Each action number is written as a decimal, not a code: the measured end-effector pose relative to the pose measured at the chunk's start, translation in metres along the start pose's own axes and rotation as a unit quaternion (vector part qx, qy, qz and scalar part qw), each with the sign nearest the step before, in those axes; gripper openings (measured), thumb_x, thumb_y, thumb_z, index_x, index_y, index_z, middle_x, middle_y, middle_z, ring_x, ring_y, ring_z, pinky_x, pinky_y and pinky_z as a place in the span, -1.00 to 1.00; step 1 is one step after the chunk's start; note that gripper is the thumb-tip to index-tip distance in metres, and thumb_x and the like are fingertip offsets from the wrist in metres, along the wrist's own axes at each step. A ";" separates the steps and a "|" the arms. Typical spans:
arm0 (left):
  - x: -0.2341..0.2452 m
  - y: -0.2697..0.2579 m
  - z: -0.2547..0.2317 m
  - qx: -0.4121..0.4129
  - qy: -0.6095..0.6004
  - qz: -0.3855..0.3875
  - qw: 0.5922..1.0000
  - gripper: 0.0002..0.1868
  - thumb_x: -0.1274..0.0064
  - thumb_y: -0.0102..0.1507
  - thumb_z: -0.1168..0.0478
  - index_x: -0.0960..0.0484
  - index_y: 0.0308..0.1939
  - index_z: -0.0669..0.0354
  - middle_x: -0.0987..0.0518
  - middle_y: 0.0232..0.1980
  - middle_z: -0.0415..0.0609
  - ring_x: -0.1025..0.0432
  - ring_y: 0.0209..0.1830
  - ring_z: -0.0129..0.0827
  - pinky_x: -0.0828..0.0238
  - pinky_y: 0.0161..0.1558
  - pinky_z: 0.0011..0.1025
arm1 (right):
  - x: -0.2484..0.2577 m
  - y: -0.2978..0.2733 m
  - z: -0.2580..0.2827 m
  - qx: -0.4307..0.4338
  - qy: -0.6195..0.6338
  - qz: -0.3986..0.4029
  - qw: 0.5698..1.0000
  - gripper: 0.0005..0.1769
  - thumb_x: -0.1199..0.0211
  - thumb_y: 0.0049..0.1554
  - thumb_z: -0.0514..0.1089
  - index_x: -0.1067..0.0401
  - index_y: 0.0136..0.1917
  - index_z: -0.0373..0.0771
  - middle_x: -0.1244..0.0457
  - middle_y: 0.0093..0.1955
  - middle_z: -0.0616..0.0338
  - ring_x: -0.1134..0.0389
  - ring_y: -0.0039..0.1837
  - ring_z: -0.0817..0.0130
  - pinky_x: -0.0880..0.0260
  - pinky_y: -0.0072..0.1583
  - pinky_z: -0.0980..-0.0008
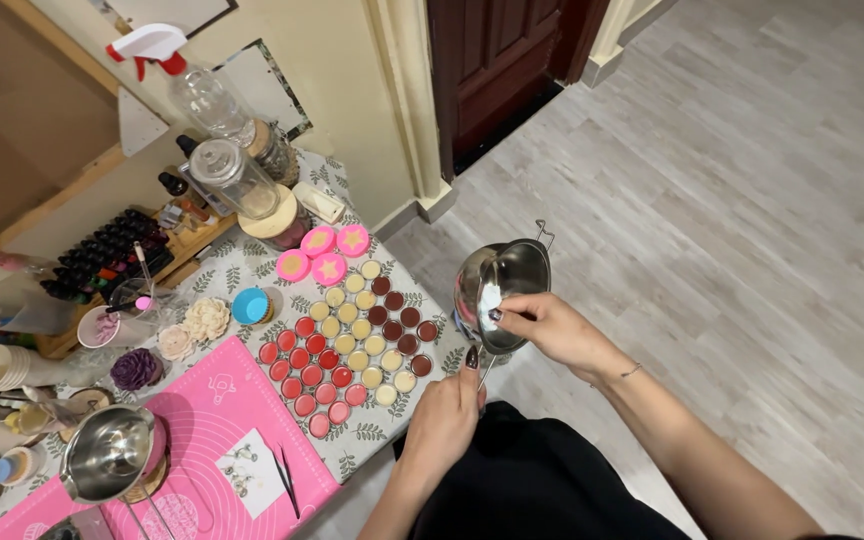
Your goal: The person is preparing candle molds and pouring melted wax into small containers.
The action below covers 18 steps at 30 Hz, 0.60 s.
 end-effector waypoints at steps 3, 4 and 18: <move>-0.005 0.002 0.007 0.006 0.002 0.006 1.000 -0.29 0.53 0.45 -0.05 -0.52 -0.56 0.31 -0.51 -0.62 0.19 -0.44 -0.57 0.04 -0.40 -0.26 -0.14 | 0.013 -0.007 -0.026 -0.064 0.208 -0.023 0.976 -0.78 -0.17 0.22 -0.18 -0.51 0.06 -0.34 -0.36 -0.09 0.31 -0.29 -0.05 0.51 -0.27 0.04 0.41; -0.007 0.002 0.013 0.006 0.002 0.007 1.000 -0.29 0.53 0.45 -0.05 -0.52 -0.56 0.31 -0.51 -0.62 0.19 -0.44 -0.57 0.04 -0.40 -0.26 -0.14 | 0.022 -0.008 -0.040 -0.064 0.209 -0.024 0.976 -0.78 -0.17 0.22 -0.18 -0.51 0.06 -0.34 -0.36 -0.09 0.31 -0.29 -0.05 0.51 -0.27 0.04 0.41; 0.035 -0.045 0.071 0.164 -0.241 -0.114 0.950 -0.30 0.51 0.40 -0.23 -0.49 -0.53 0.18 -0.26 -0.69 -0.25 -0.06 -0.71 -0.56 0.07 -0.61 -0.48 | 0.124 0.000 -0.201 -0.070 0.358 -0.119 0.924 -0.80 -0.22 0.22 -0.20 -0.38 0.10 -0.31 -0.30 -0.14 0.15 -0.32 -0.12 0.35 -0.31 -0.04 0.31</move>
Point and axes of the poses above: each hand's wrist, its own y-axis towards the middle knuckle, its own x-axis out of the back of the hand, z = x × y, the point moved 10 cm from there along y, towards the middle knuckle
